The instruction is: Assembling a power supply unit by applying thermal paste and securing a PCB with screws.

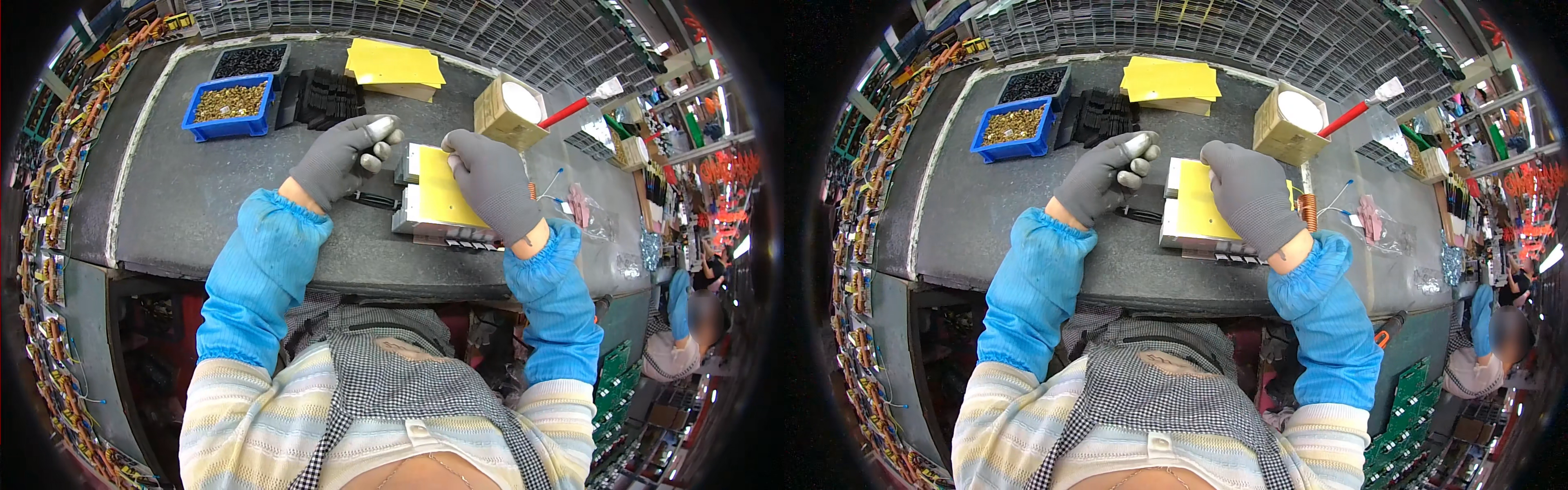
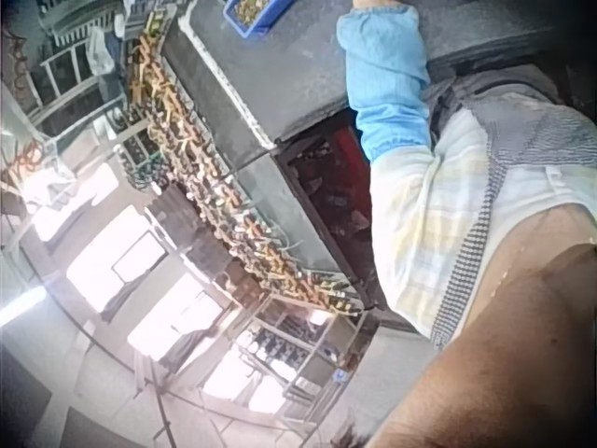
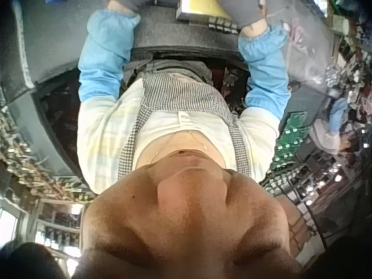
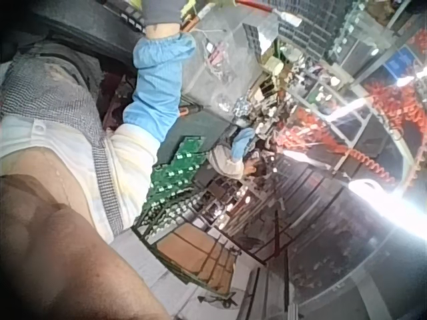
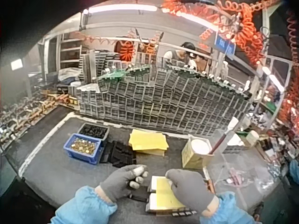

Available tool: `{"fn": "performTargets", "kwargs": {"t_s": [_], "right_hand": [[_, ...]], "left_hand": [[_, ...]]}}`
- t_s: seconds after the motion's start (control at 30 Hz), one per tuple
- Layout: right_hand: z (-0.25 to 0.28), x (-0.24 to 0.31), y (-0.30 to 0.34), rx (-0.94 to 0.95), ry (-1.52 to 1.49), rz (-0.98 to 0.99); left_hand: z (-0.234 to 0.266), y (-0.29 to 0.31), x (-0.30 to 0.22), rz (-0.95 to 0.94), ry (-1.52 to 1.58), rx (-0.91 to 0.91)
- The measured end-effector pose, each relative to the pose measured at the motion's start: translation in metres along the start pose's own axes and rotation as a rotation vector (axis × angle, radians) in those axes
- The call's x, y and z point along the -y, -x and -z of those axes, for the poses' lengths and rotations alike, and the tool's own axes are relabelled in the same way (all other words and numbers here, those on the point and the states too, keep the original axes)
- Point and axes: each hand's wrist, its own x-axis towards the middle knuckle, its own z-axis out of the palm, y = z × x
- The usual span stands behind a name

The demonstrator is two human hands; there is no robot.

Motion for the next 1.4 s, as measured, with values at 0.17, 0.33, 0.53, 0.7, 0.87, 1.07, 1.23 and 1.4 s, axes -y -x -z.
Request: {"fn": "performTargets", "kwargs": {"t_s": [0.17, 0.33, 0.53, 0.7, 0.87, 1.07, 1.23, 1.4], "right_hand": [[0.005, -0.007, 0.004, -0.015, -0.195, -0.051], [0.012, 0.016, -0.007, -0.172, -0.411, -0.103], [-0.006, 0.046, -0.023, -0.316, -0.181, 0.263], [-0.006, 0.049, -0.018, -0.321, -0.086, 0.275], [0.01, 0.036, -0.012, -0.333, -0.223, 0.174], [0.036, -0.031, 0.021, -0.214, -0.411, -0.217], [0.022, -0.051, 0.033, -0.104, -0.406, -0.235], [0.011, -0.051, 0.036, -0.171, -0.292, -0.225]], "left_hand": [[0.006, -0.002, -0.004, 0.107, 0.023, 0.055], [0.002, -0.002, -0.006, 0.1, -0.047, 0.087], [-0.001, 0.003, -0.003, 0.009, -0.1, 0.177], [-0.009, 0.016, -0.002, -0.035, -0.262, 0.19], [0.0, 0.015, -0.004, 0.024, -0.083, 0.146], [0.033, -0.023, 0.003, -0.147, 0.404, -0.121], [0.03, -0.025, 0.005, -0.118, 0.329, -0.148], [0.033, -0.021, 0.003, -0.051, 0.26, -0.105]]}}
